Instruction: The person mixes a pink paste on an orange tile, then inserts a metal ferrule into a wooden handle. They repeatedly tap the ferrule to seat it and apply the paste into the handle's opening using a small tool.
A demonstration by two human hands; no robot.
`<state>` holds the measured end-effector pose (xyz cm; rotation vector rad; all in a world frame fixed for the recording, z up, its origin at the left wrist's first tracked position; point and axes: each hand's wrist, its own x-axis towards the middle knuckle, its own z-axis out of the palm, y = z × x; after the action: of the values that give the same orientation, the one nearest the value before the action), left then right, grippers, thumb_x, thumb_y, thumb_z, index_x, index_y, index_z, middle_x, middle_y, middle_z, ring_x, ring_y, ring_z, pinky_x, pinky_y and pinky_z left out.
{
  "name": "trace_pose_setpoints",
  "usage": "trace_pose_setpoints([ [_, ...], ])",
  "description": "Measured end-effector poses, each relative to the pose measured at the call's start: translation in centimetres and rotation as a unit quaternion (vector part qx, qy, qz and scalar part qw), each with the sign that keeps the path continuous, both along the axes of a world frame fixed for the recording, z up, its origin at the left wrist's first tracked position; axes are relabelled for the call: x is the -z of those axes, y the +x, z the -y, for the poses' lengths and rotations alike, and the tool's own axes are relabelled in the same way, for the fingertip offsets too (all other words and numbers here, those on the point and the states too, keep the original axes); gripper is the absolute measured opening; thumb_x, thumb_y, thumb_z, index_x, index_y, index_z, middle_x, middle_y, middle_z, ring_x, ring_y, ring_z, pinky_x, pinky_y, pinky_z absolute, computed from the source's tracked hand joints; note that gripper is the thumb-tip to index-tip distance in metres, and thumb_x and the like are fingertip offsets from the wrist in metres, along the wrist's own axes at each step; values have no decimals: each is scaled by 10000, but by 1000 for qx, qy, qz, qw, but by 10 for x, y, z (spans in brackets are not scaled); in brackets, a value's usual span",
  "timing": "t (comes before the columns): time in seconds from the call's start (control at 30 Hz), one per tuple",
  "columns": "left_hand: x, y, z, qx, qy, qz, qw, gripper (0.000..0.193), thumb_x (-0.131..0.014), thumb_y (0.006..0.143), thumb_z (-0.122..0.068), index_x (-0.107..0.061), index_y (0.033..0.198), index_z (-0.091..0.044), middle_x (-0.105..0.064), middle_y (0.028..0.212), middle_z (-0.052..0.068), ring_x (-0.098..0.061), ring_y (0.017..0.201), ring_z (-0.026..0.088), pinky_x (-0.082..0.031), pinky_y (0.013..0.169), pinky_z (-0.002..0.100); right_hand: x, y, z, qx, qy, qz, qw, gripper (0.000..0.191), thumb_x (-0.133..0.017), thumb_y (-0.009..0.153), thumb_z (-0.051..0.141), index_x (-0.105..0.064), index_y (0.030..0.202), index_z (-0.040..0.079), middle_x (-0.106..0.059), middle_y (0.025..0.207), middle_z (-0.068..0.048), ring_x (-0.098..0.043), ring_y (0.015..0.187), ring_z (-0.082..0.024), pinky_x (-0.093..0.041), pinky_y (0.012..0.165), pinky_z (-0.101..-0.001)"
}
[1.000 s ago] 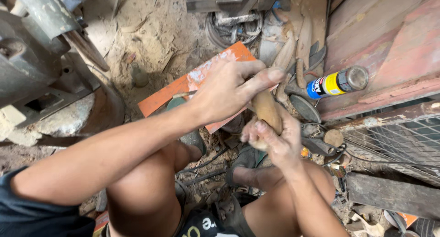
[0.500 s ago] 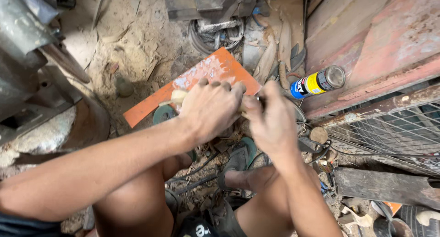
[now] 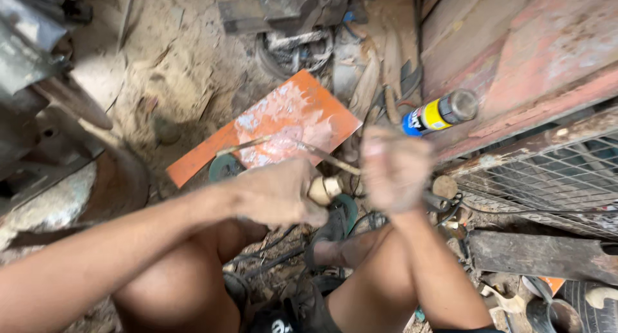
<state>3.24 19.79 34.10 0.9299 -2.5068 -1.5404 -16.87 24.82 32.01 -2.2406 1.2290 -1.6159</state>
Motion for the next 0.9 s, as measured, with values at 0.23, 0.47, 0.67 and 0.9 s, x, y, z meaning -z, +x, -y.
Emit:
trace_pose_setpoints([
  [0.23,5,4,13,-69,-127,-34,989,430,-753,736,-345,-709,1108,-134,-751,854,167,-733,838,343,-558,764,469,8,-8,-5,-96,242,316,912,319,-634,1038,371,-567,1083,62,-539,762,11,-513,637,-68,-412,554,-221],
  [0.47,-2,2,5,-104,-124,50,985,392,-723,738,-364,-711,1085,-182,-757,857,161,-734,867,367,-560,802,503,17,-11,-18,-135,258,198,936,369,-708,1004,75,-581,1343,6,-664,1165,-108,-650,1072,-168,-557,966,-297],
  [0.67,-2,2,5,-93,-116,34,988,390,-737,722,-355,-736,1061,-161,-755,872,165,-735,878,359,-568,812,487,22,-9,-23,-150,268,217,927,332,-705,952,-69,-640,1277,-43,-665,1297,-154,-677,1213,-224,-583,1045,-343],
  [0.9,9,4,6,-78,-116,42,989,401,-748,722,-371,-748,1033,-118,-750,893,186,-725,924,357,-558,847,477,26,-11,-23,-107,225,111,962,318,-720,927,-149,-698,1232,-64,-672,1283,-162,-665,1196,-217,-574,1017,-325],
])
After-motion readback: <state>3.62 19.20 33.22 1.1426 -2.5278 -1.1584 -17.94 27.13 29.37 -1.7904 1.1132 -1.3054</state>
